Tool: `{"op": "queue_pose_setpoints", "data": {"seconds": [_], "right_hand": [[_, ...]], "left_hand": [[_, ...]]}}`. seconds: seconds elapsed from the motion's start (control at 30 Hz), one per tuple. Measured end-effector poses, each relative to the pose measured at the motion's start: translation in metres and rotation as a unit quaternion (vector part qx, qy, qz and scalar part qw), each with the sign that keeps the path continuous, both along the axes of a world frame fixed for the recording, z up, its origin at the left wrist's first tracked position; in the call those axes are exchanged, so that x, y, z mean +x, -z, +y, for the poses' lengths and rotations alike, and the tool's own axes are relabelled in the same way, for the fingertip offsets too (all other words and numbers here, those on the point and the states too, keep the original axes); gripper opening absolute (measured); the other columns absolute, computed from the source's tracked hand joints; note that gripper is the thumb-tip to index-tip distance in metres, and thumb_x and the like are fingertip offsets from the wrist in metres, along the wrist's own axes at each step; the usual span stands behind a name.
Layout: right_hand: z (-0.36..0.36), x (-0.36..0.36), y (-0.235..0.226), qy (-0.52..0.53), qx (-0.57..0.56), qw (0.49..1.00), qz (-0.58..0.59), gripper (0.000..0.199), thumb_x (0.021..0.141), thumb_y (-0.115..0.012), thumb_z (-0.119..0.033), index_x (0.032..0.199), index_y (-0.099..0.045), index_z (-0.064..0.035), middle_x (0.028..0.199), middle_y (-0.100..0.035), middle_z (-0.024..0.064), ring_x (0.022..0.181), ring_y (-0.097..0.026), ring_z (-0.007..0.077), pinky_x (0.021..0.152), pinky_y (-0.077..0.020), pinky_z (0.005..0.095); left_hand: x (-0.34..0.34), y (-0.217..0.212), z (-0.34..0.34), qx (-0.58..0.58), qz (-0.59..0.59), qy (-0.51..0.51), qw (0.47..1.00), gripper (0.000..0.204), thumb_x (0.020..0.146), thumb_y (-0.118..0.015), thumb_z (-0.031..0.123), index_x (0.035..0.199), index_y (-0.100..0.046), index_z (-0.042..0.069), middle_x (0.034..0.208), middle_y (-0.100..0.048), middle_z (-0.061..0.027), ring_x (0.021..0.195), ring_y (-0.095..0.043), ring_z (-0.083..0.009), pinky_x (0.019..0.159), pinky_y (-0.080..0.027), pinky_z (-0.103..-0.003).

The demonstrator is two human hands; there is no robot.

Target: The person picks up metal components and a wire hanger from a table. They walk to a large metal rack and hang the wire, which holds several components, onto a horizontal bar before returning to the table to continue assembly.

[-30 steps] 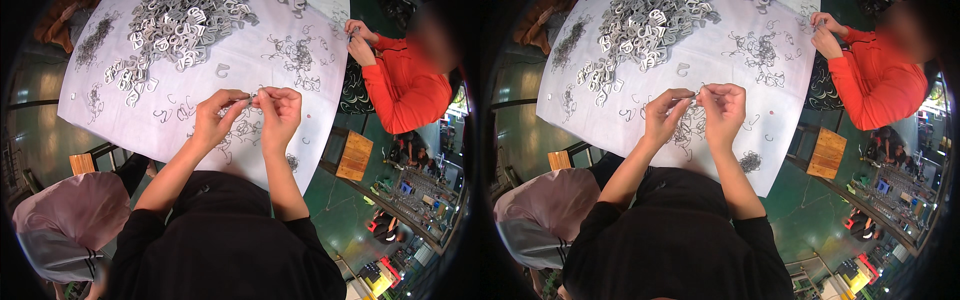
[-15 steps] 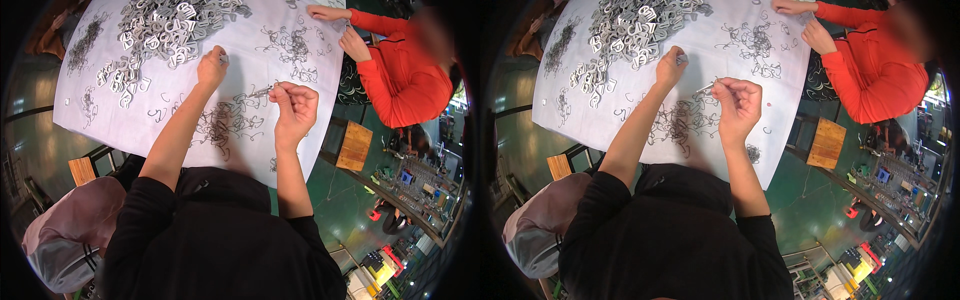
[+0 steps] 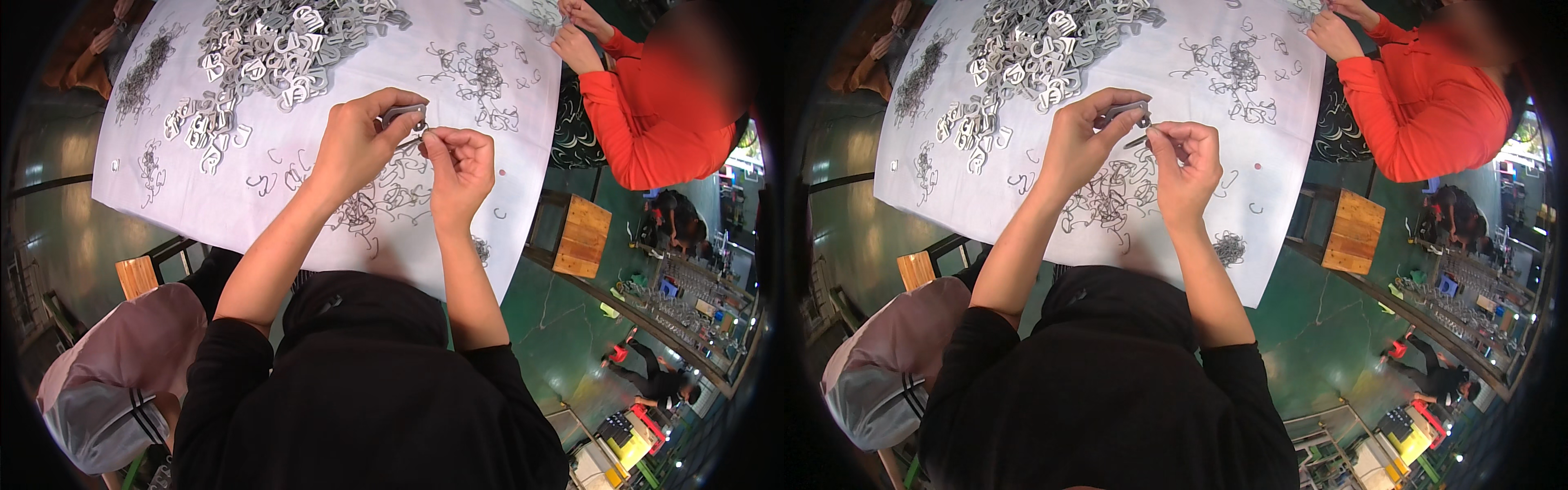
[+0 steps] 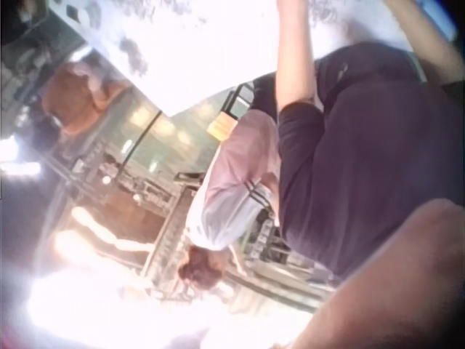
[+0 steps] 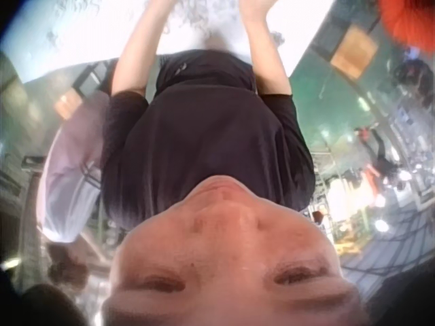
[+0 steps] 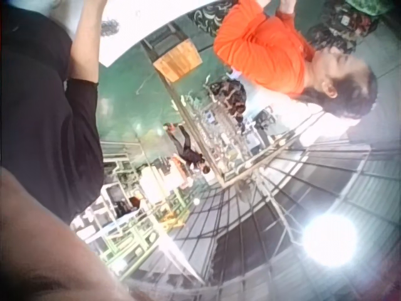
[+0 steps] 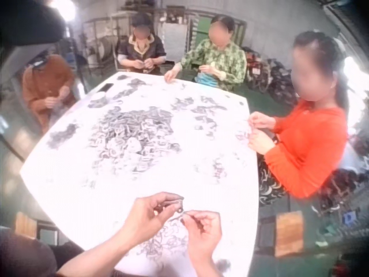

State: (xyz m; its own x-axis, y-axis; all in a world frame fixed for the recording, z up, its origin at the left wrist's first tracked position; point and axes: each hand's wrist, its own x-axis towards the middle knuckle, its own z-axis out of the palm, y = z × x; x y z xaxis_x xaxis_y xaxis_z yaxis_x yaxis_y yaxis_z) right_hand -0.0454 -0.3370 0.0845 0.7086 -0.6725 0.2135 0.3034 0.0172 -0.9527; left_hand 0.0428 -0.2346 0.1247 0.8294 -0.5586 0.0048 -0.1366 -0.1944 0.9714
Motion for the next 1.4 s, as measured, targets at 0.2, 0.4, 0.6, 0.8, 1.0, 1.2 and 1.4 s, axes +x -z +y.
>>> {"op": "queue_pose_setpoints", "data": {"seconds": [0.2, 0.4, 0.6, 0.8, 1.0, 1.2, 1.4], "right_hand": [[0.004, 0.001, 0.004, -0.011, -0.038, 0.998, 0.058, 0.017, 0.082, -0.067, 0.004, 0.092, -0.053, 0.0003, 0.085, -0.065, 0.0088, 0.072, -0.062, 0.011, 0.065, -0.0509, 0.0227], [-0.046, 0.011, 0.05, -0.083, -0.243, 0.918, 0.302, 0.007, 0.082, -0.067, -0.009, 0.089, -0.064, -0.0069, 0.082, -0.065, 0.0054, 0.07, -0.062, 0.0171, 0.064, -0.0499, 0.0282], [-0.055, 0.017, 0.109, -0.197, -0.469, 0.73, 0.458, 0.01, 0.082, -0.065, -0.021, 0.085, -0.065, -0.0115, 0.085, -0.063, 0.0052, 0.081, -0.063, 0.024, 0.073, -0.0479, 0.0388], [-0.041, 0.012, 0.114, -0.182, -0.644, 0.619, 0.411, 0.012, 0.084, -0.062, -0.021, 0.086, -0.062, -0.0096, 0.088, -0.06, 0.0042, 0.084, -0.062, 0.0215, 0.074, -0.0452, 0.0384], [-0.044, 0.008, 0.111, -0.215, -0.611, 0.631, 0.428, 0.015, 0.084, -0.059, -0.016, 0.097, -0.06, -0.008, 0.093, -0.06, 0.0065, 0.093, -0.06, 0.0223, 0.078, -0.0451, 0.0389], [-0.039, -0.001, 0.109, -0.175, -0.55, 0.703, 0.415, 0.006, 0.086, -0.056, -0.01, 0.091, -0.057, -0.0065, 0.089, -0.062, 0.009, 0.085, -0.061, 0.0293, 0.077, -0.0465, 0.0409], [-0.045, -0.011, 0.078, -0.195, -0.473, 0.742, 0.433, 0.012, 0.081, -0.059, -0.006, 0.093, -0.058, -0.0053, 0.082, -0.066, 0.0125, 0.077, -0.065, 0.031, 0.07, -0.05, 0.0401]], "left_hand": [[-0.007, -0.001, 0.006, -0.002, -0.008, -0.022, 1.0, 0.019, 0.087, -0.063, 0.007, 0.104, -0.069, 0.003, 0.087, -0.07, -0.0025, 0.074, -0.06, -0.0067, 0.063, -0.046, -0.021], [-0.003, -0.001, 0.02, 0.0, -0.052, -0.056, 0.997, 0.018, 0.087, -0.064, 0.008, 0.104, -0.07, 0.006, 0.088, -0.07, -0.0024, 0.073, -0.059, -0.005, 0.063, -0.046, -0.019], [0.003, -0.004, 0.035, 0.019, -0.074, -0.094, 0.993, 0.018, 0.086, -0.065, 0.01, 0.103, -0.071, 0.006, 0.091, -0.07, -0.0009, 0.07, -0.057, -0.0042, 0.061, -0.043, -0.019], [0.004, 0.003, 0.047, -0.028, -0.061, -0.139, 0.988, 0.016, 0.084, -0.067, 0.011, 0.098, -0.072, 0.007, 0.08, -0.07, -0.0024, 0.063, -0.056, -0.0056, 0.057, -0.044, -0.02], [0.0, 0.005, 0.057, -0.028, -0.042, -0.141, 0.989, 0.016, 0.085, -0.066, 0.012, 0.099, -0.072, 0.008, 0.079, -0.07, -0.0013, 0.062, -0.055, -0.0048, 0.056, -0.042, -0.02], [-0.009, -0.001, 0.063, -0.03, -0.013, -0.115, 0.993, 0.021, 0.09, -0.062, 0.007, 0.109, -0.067, 0.002, 0.087, -0.065, -0.0008, 0.071, -0.051, -0.0032, 0.06, -0.039, -0.017], [-0.015, 0.001, 0.064, -0.023, -0.057, -0.094, 0.994, 0.019, 0.09, -0.06, 0.005, 0.108, -0.067, 0.001, 0.095, -0.063, -0.0025, 0.077, -0.054, -0.0048, 0.064, -0.043, -0.019]]}}
